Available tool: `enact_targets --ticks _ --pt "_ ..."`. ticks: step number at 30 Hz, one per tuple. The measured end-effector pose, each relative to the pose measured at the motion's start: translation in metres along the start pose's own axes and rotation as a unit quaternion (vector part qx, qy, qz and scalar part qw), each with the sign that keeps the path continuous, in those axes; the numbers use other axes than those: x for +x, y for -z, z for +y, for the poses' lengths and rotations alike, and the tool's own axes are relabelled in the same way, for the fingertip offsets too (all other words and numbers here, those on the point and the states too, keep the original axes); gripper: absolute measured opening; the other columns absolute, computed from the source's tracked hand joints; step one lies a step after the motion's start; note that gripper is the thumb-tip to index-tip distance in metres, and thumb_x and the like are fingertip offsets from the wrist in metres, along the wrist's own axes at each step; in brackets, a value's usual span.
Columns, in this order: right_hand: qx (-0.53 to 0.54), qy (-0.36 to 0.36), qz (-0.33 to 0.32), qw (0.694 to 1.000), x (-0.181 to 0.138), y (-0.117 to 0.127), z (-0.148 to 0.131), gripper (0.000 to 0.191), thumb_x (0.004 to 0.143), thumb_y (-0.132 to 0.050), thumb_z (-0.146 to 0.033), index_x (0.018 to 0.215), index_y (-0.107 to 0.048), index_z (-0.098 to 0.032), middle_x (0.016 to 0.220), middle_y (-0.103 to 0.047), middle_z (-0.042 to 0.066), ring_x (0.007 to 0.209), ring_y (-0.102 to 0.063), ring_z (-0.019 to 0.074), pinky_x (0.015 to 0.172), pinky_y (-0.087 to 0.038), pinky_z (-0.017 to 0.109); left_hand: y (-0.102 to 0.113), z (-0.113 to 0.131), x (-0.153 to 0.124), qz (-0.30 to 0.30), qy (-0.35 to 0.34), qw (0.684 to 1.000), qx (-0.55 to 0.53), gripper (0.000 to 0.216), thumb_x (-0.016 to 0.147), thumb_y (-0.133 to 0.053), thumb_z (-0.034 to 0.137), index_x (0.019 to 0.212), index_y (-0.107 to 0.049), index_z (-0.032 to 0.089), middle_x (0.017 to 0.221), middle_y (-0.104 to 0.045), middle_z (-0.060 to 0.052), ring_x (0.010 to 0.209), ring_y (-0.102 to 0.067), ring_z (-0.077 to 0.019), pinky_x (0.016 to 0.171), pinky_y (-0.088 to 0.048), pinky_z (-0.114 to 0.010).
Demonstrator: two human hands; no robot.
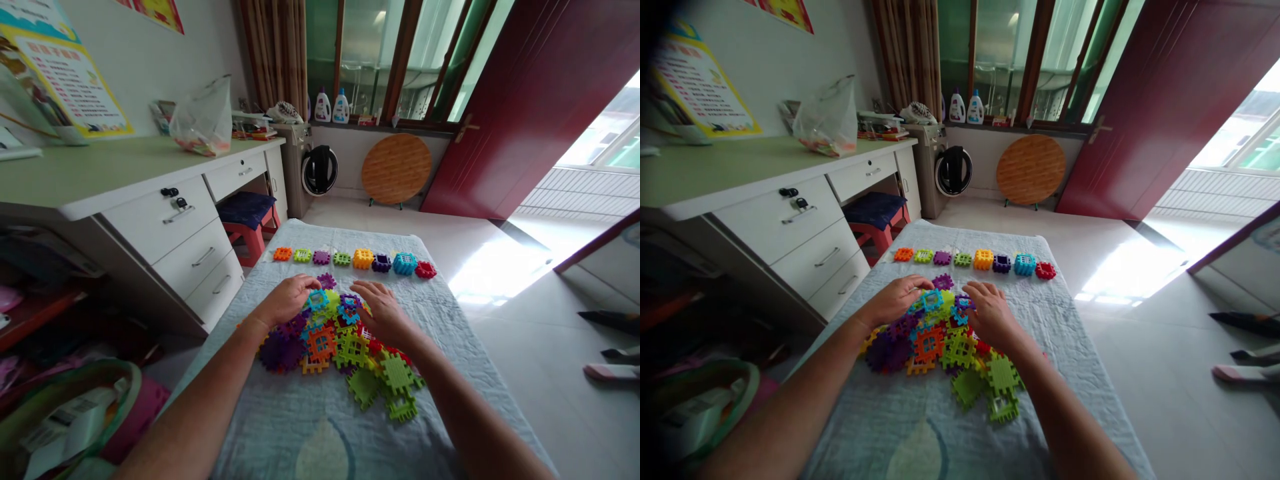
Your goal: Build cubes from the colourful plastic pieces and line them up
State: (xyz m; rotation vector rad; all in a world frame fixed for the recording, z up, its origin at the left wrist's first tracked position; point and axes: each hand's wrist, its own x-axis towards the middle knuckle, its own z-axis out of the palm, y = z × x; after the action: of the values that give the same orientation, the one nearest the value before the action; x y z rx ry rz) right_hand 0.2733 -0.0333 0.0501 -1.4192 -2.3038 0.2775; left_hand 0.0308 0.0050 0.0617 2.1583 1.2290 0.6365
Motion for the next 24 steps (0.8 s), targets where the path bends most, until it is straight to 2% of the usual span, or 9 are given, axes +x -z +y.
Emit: enact_targets --ticks 3,6,10,14,18,21,24 --pt "-0.013 -0.033 -0.021 0.999 0.006 -0.021 0.004 0.044 0.084 -0.053 -0.032 0.127 -0.049 -0.020 0.130 -0.053 0.011 0.117 -0.043 0.0273 0.095 -0.033 0.043 0.011 -0.016 -0.010 0.016 0.038 0.999 0.020 0.029 0.078 -0.047 0.023 0.102 -0.064 0.019 0.107 -0.064 -0.006 0.102 -0.057 -0.0216 0.095 -0.040 -0.033" --pt "-0.017 -0.057 -0.052 0.997 0.006 -0.032 0.007 0.034 0.088 -0.047 -0.036 0.117 -0.056 -0.021 0.116 -0.060 0.010 0.107 -0.049 0.0256 0.090 -0.035 0.040 0.020 -0.030 -0.019 -0.020 0.058 0.998 0.022 0.028 0.075 -0.054 0.029 0.099 -0.064 0.020 0.105 -0.063 -0.005 0.099 -0.057 -0.0225 0.091 -0.041 -0.033" --pt "-0.020 -0.064 -0.081 0.995 0.003 -0.033 0.010 0.023 0.087 -0.049 -0.030 0.103 -0.061 -0.021 0.104 -0.061 0.008 0.097 -0.050 0.0224 0.084 -0.035 0.035 0.031 -0.037 -0.026 -0.070 0.056 0.996 0.023 0.018 0.069 -0.061 0.034 0.080 -0.065 0.019 0.091 -0.061 -0.003 0.087 -0.056 -0.0200 0.081 -0.043 -0.030" --pt "0.003 -0.025 -0.069 0.997 -0.001 -0.033 0.009 0.026 0.082 -0.055 -0.037 0.102 -0.060 -0.022 0.106 -0.060 0.007 0.099 -0.049 0.0224 0.084 -0.033 0.035 0.037 -0.034 -0.032 -0.136 0.075 0.988 -0.016 0.025 0.065 -0.067 0.037 0.082 -0.066 0.019 0.085 -0.059 -0.001 0.075 -0.054 -0.0160 0.069 -0.042 -0.025" --pt "0.013 -0.018 -0.059 0.998 -0.004 -0.035 0.008 0.026 0.086 -0.049 -0.043 0.094 -0.060 -0.021 0.098 -0.061 0.006 0.092 -0.051 0.0210 0.081 -0.034 0.035 0.034 -0.032 -0.035 -0.200 0.110 0.972 -0.045 0.031 0.061 -0.071 0.037 0.085 -0.065 0.019 0.072 -0.058 0.002 0.067 -0.053 -0.0148 0.060 -0.039 -0.023" --pt "0.016 -0.010 -0.042 0.999 -0.004 -0.038 0.010 0.020 0.085 -0.050 -0.038 0.090 -0.059 -0.021 0.097 -0.061 0.006 0.089 -0.052 0.0203 0.080 -0.036 0.034 0.032 -0.029 -0.034 -0.212 0.115 0.969 -0.056 0.031 0.060 -0.071 0.036 0.085 -0.064 0.019 0.070 -0.059 0.002 0.065 -0.053 -0.0146 0.059 -0.038 -0.023" --pt "0.028 -0.011 -0.003 1.000 -0.006 -0.041 0.013 0.021 0.083 -0.053 -0.034 0.099 -0.057 -0.021 0.103 -0.061 0.007 0.096 -0.053 0.0220 0.084 -0.038 0.036 0.036 -0.026 -0.034 -0.207 0.114 0.970 -0.054 0.030 0.061 -0.070 0.035 0.086 -0.063 0.020 0.075 -0.061 0.002 0.069 -0.056 -0.0158 0.063 -0.040 -0.023"
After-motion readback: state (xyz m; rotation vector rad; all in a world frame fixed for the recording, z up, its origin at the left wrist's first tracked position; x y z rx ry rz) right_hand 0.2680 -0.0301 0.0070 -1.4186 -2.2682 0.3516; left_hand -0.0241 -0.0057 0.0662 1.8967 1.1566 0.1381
